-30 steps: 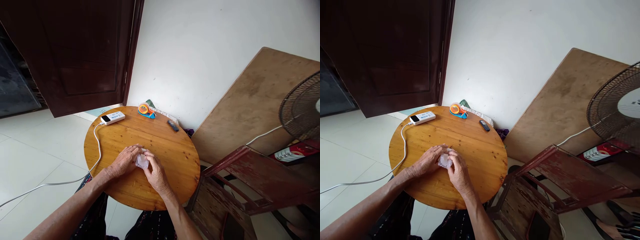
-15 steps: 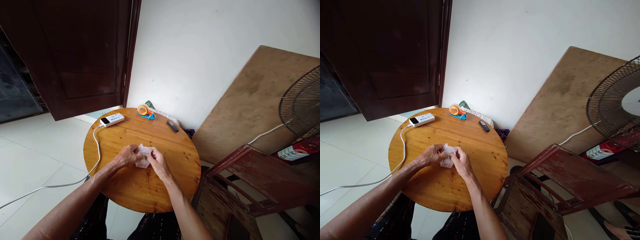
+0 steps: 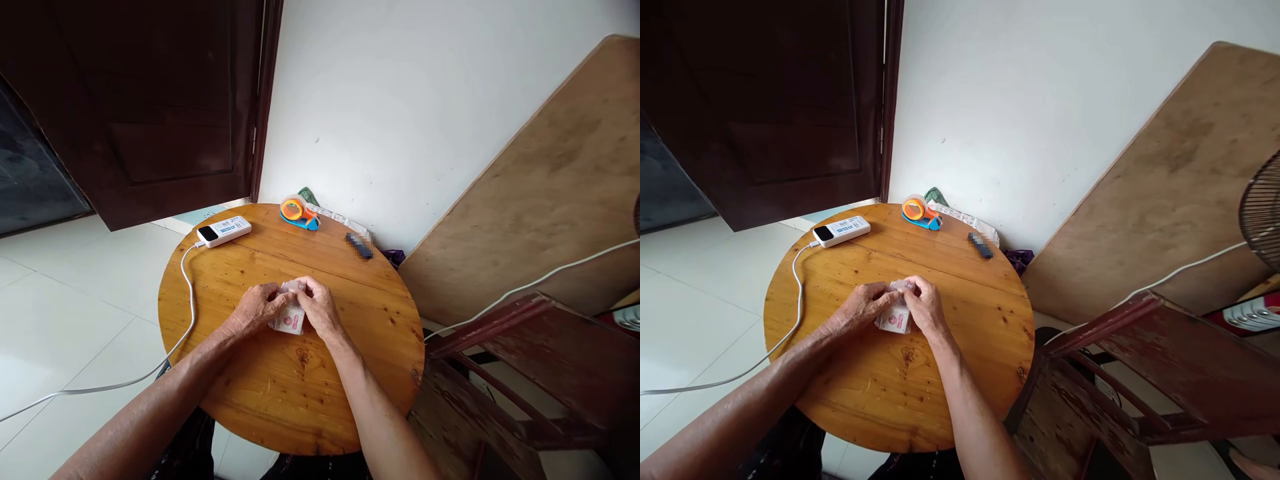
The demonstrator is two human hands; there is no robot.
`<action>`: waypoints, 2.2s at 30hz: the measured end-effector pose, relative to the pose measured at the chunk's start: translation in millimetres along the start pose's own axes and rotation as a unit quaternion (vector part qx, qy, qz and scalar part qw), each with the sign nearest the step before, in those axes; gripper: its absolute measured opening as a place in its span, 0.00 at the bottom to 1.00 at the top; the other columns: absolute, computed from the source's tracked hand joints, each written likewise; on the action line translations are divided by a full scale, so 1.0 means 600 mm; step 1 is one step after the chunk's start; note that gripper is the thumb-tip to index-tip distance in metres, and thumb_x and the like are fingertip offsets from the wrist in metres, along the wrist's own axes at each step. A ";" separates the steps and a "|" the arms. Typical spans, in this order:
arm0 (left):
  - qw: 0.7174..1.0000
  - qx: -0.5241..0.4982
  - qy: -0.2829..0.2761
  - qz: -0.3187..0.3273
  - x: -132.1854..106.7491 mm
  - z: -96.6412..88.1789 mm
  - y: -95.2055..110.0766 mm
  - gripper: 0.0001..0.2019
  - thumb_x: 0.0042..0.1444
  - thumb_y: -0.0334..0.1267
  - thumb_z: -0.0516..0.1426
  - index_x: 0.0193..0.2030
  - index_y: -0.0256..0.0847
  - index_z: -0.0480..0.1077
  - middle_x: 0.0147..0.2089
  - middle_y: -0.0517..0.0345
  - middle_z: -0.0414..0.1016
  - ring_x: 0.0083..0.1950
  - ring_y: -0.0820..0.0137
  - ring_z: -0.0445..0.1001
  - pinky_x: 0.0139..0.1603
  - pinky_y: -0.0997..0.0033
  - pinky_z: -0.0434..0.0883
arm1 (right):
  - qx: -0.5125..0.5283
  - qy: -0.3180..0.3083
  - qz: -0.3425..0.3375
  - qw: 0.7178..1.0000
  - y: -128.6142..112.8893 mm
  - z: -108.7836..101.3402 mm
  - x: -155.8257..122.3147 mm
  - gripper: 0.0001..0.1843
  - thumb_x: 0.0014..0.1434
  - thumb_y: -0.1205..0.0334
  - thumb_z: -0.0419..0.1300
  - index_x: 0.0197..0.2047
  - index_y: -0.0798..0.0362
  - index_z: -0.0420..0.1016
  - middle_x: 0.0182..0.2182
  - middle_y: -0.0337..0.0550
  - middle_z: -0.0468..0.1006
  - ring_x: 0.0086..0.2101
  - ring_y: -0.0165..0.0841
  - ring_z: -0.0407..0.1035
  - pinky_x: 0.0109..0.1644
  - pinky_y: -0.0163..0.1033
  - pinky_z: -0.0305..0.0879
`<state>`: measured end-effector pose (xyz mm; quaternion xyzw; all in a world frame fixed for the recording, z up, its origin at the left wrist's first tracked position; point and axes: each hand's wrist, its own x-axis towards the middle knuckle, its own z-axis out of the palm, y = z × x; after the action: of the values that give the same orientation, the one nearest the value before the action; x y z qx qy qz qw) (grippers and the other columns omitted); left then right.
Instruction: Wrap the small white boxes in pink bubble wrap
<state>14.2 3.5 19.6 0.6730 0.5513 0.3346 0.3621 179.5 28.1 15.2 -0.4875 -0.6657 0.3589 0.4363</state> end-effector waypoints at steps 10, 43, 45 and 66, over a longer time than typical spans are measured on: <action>0.994 -0.111 -0.003 0.000 -0.020 -0.006 0.009 0.29 0.54 0.51 0.57 0.59 0.38 0.62 0.38 0.54 0.78 0.36 0.65 0.75 0.37 0.68 0.69 | 0.034 0.001 0.013 0.999 0.009 0.005 -0.001 0.10 0.54 0.54 0.60 0.32 0.52 0.74 0.26 0.36 0.74 0.28 0.32 0.65 0.31 0.34 0.63; 0.977 -0.210 -0.018 0.041 -0.003 0.019 -0.025 0.34 0.52 0.45 0.61 0.65 0.39 0.58 0.37 0.60 0.71 0.36 0.70 0.71 0.36 0.71 0.68 | 0.027 0.046 -0.005 0.999 -0.026 0.003 -0.013 0.15 0.57 0.51 0.58 0.25 0.51 0.68 0.21 0.33 0.62 0.25 0.29 0.58 0.30 0.33 0.57; 0.983 -0.182 -0.009 0.034 -0.004 0.016 -0.021 0.34 0.52 0.46 0.60 0.65 0.38 0.59 0.35 0.61 0.70 0.33 0.71 0.69 0.34 0.72 0.67 | 0.017 0.049 -0.014 0.999 -0.025 0.006 -0.014 0.14 0.56 0.51 0.58 0.25 0.51 0.67 0.21 0.33 0.64 0.25 0.29 0.59 0.30 0.33 0.57; 0.986 0.040 0.097 0.132 -0.016 0.013 -0.018 0.15 0.52 0.40 0.60 0.47 0.42 0.70 0.46 0.53 0.71 0.45 0.63 0.74 0.43 0.65 0.73 | -0.071 0.069 -0.061 0.993 -0.012 0.006 -0.011 0.16 0.58 0.51 0.54 0.23 0.51 0.64 0.19 0.32 0.60 0.23 0.28 0.56 0.30 0.33 0.54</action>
<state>13.8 -5.4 5.9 0.7183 0.5026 0.4210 0.2326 174.5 19.6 18.8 -0.4993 -0.6863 0.2488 0.4667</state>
